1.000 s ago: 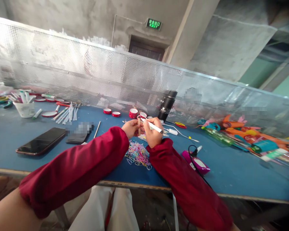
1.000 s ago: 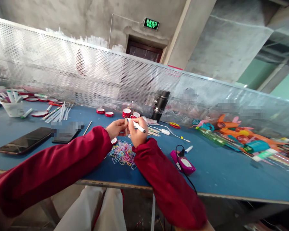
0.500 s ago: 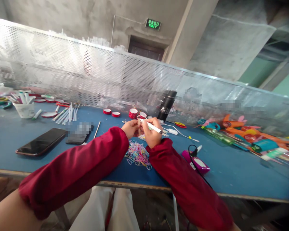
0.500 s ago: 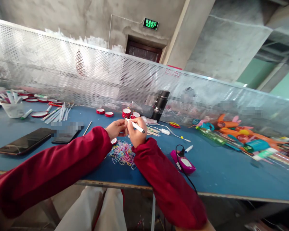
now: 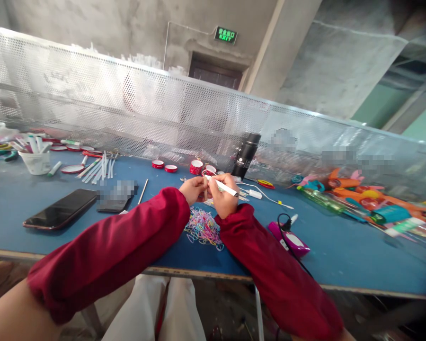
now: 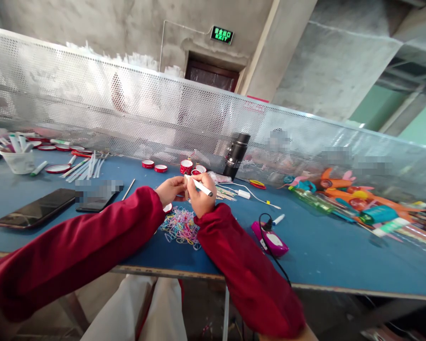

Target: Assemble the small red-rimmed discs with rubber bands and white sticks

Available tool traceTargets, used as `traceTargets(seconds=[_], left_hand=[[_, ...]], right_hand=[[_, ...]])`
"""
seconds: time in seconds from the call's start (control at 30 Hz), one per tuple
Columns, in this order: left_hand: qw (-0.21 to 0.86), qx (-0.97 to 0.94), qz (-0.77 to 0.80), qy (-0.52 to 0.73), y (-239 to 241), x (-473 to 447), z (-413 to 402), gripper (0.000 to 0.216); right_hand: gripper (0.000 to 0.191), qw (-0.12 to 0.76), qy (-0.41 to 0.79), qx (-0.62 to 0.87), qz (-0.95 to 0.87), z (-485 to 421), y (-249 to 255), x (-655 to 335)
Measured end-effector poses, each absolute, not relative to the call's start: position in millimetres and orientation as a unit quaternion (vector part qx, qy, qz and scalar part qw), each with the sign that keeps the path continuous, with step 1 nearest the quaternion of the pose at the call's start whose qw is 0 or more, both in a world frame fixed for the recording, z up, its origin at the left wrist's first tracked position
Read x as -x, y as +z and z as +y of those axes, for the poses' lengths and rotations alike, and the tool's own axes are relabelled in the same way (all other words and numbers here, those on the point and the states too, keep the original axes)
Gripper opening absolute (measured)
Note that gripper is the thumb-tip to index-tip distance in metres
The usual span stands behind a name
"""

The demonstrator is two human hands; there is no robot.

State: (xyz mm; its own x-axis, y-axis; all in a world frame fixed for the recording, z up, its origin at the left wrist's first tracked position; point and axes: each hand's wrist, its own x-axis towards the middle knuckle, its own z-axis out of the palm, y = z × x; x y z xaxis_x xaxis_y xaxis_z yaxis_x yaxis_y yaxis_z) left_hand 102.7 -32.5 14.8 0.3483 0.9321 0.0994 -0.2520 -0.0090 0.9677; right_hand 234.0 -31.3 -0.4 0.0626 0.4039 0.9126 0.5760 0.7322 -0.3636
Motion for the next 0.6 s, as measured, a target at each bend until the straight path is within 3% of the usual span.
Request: traceTargets(seconds=[0.6], left_hand=[[0.639, -0.514, 0.320, 0.474, 16.5, -103.1, -32.5, 0.011]], right_hand=[[0.016, 0.648, -0.083, 0.371, -0.660, -31.3, 0.4, -233.9]])
